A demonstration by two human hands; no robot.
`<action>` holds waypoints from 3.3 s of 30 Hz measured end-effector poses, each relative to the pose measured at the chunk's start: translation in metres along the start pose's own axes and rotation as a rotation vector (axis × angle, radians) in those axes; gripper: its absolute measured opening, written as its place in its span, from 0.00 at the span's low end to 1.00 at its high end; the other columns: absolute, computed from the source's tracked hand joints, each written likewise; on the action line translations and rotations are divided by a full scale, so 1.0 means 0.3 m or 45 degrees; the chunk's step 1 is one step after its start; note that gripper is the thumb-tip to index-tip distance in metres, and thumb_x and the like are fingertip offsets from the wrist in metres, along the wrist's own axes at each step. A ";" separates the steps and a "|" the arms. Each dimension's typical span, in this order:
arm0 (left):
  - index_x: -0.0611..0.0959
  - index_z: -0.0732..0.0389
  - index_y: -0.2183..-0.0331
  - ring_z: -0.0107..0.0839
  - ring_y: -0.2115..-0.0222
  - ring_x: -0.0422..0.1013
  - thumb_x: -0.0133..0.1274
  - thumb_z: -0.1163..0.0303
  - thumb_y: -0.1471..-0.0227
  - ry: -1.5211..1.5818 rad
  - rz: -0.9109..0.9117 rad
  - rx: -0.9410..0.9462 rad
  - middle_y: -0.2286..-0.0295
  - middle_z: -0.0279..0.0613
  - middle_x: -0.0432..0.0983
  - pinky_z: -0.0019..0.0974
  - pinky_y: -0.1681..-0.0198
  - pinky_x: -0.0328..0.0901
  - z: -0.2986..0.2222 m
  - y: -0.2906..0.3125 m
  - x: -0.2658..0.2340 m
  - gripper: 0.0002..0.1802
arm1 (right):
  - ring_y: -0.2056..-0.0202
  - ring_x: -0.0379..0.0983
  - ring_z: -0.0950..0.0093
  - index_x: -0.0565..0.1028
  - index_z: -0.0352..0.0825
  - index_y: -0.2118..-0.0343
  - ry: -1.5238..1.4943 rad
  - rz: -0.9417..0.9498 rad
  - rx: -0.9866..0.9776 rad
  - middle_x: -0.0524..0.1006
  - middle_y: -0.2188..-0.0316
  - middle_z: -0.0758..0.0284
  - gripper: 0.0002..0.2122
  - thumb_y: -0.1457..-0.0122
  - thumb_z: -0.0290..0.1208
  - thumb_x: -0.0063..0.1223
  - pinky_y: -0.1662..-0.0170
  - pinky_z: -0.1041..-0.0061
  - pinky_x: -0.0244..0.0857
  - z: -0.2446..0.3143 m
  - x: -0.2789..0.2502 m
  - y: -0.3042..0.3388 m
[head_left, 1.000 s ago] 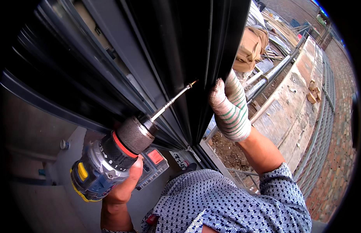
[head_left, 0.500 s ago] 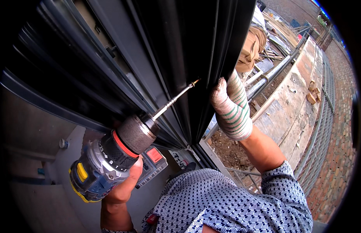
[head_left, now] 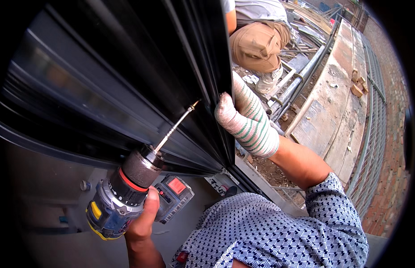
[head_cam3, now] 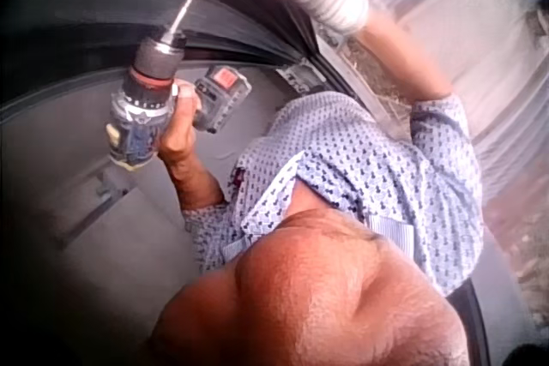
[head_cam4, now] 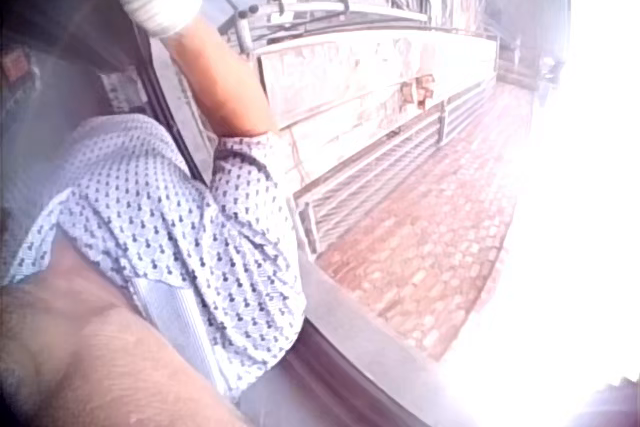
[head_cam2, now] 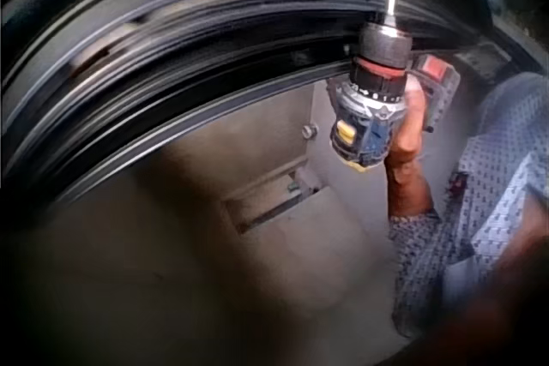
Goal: The person uses a cordless drill to secure a window frame with screws. They then pick up a window screen and install it into the frame, ensuring it fits properly.
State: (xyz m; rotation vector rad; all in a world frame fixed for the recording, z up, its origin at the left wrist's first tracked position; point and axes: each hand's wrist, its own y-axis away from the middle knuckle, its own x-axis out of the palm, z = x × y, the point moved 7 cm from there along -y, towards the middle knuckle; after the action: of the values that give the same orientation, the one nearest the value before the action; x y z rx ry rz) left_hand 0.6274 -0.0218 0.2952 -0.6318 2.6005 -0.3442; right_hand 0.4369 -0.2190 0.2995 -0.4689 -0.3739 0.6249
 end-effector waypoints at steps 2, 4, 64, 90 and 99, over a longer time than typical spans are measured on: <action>0.77 0.67 0.67 0.24 0.79 0.65 0.47 0.84 0.50 0.064 -0.062 -0.055 0.76 0.39 0.70 0.30 0.74 0.64 0.001 -0.001 0.003 0.07 | 0.58 0.61 0.82 0.69 0.32 0.46 0.031 -0.013 -0.026 0.67 0.60 0.72 0.16 0.31 0.35 0.49 0.50 0.78 0.60 -0.009 -0.005 0.001; 0.77 0.67 0.67 0.24 0.79 0.66 0.46 0.84 0.50 0.099 -0.069 -0.089 0.75 0.40 0.70 0.30 0.75 0.64 0.008 -0.004 0.002 0.07 | 0.58 0.61 0.82 0.69 0.31 0.46 0.032 -0.019 -0.044 0.67 0.60 0.72 0.16 0.30 0.36 0.49 0.50 0.78 0.60 -0.015 -0.004 0.003; 0.77 0.68 0.59 0.26 0.70 0.66 0.50 0.80 0.52 0.339 -0.009 -0.092 0.63 0.43 0.69 0.29 0.76 0.68 -0.016 -0.010 0.021 0.14 | 0.75 0.78 0.55 0.72 0.32 0.69 1.104 -0.151 -0.502 0.75 0.79 0.58 0.15 0.48 0.37 0.66 0.73 0.62 0.72 0.059 -0.020 0.002; 0.78 0.67 0.60 0.27 0.73 0.66 0.50 0.82 0.53 0.393 -0.002 -0.142 0.64 0.43 0.71 0.30 0.79 0.68 -0.003 -0.032 0.026 0.14 | 0.74 0.79 0.56 0.71 0.29 0.60 1.135 -0.077 -0.419 0.77 0.76 0.55 0.17 0.47 0.31 0.66 0.72 0.66 0.72 0.048 -0.013 -0.028; 0.78 0.67 0.57 0.28 0.71 0.68 0.51 0.81 0.53 0.339 0.002 -0.086 0.61 0.43 0.73 0.30 0.78 0.69 0.009 -0.030 0.009 0.18 | 0.72 0.77 0.53 0.70 0.31 0.65 1.115 -0.096 -0.463 0.76 0.77 0.55 0.16 0.46 0.36 0.64 0.71 0.61 0.72 0.056 -0.005 -0.029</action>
State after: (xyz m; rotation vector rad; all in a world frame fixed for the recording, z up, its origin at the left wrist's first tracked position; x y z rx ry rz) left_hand 0.6299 -0.0313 0.2947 -0.6453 2.8766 -0.3625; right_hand 0.4321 -0.2209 0.3176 -1.0135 0.3373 0.2289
